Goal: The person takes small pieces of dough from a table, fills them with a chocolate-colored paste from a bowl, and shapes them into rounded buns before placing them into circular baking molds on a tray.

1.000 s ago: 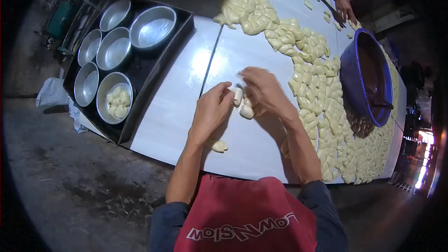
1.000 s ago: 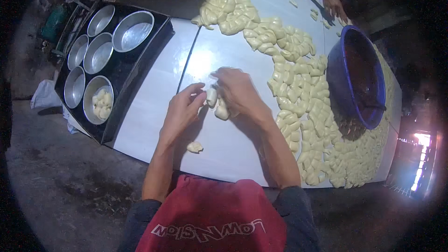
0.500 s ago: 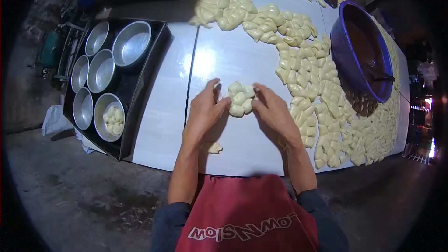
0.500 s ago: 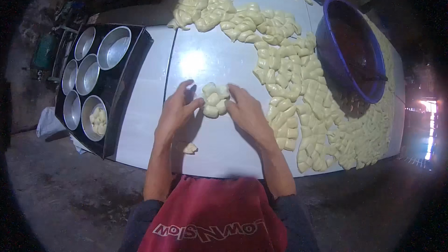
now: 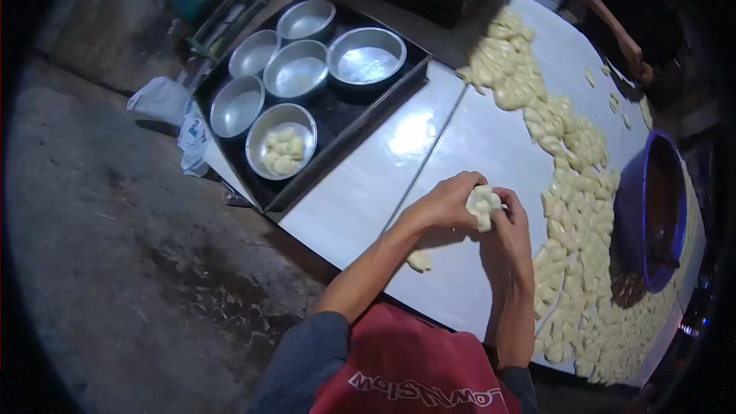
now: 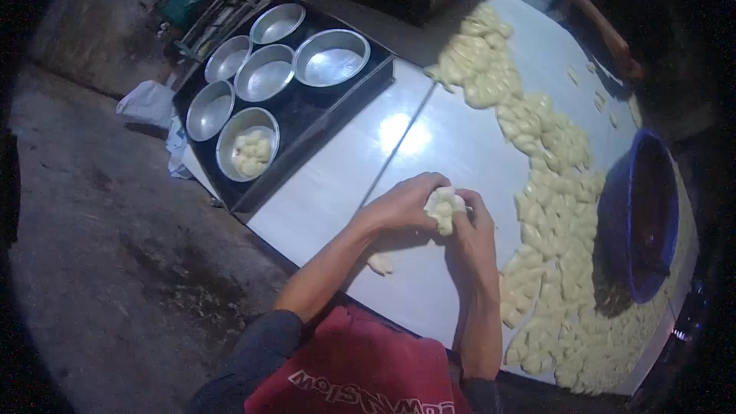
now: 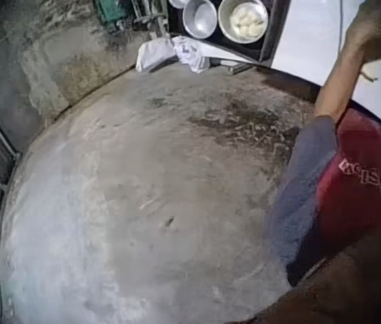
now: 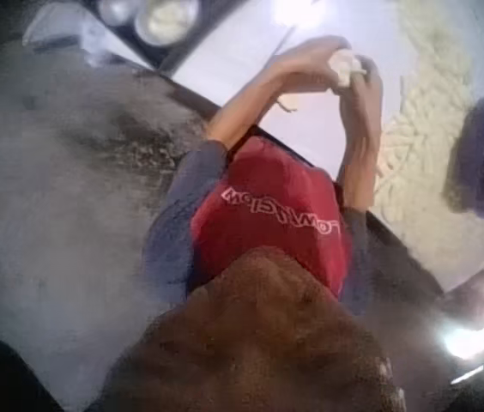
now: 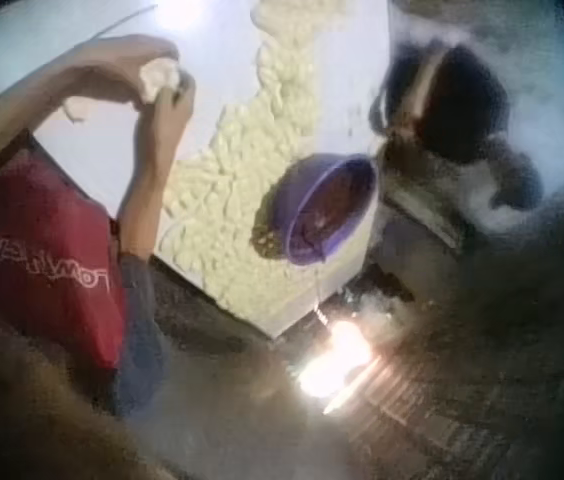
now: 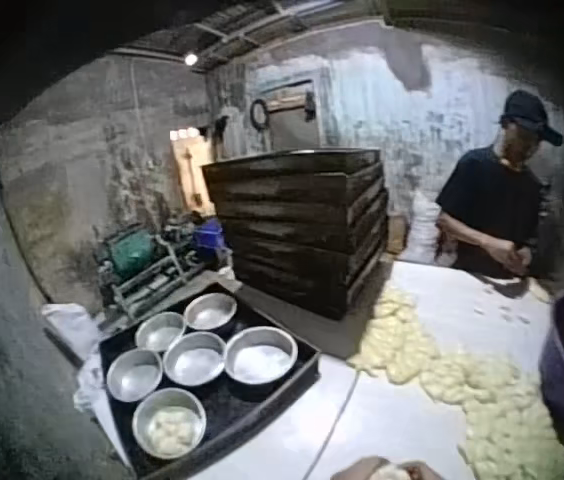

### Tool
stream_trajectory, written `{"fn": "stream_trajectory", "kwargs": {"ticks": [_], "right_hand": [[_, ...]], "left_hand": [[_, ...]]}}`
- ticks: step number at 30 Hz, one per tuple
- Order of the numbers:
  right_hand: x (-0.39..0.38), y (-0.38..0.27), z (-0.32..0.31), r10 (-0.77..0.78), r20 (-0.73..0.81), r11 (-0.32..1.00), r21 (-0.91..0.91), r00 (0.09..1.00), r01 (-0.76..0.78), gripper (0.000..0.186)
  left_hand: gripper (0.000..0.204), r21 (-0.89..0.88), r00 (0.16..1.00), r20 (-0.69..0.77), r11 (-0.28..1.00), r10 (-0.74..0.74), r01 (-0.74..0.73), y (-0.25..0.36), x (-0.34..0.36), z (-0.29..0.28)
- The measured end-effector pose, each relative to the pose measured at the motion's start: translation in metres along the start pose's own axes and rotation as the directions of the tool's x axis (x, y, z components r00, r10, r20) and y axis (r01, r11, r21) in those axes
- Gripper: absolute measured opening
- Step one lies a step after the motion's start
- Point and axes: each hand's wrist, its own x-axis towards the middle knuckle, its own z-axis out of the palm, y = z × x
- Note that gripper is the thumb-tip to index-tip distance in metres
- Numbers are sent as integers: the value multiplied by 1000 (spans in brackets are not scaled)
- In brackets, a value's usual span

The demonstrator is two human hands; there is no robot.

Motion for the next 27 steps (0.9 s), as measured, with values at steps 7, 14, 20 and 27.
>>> {"fn": "stream_trajectory", "kwargs": {"ticks": [7,14,20,27], "right_hand": [[50,-86,91,-321,161,937,-90,933,338,49],[178,-138,206,-414,184,842,-293,891,452,41],[227,-94,236,-605,312,222,-817,732,532,19],[235,-89,214,-427,321,126,-904,845,408,21]], "left_hand": [[77,-58,946,-239,969,221,-241,10,-30,-131],[82,170,926,-324,975,195,-145,-32,20,-283],[62,534,992,-88,836,-95,127,-98,68,-310],[53,635,996,-60,768,-63,87,-96,103,-300]]}}
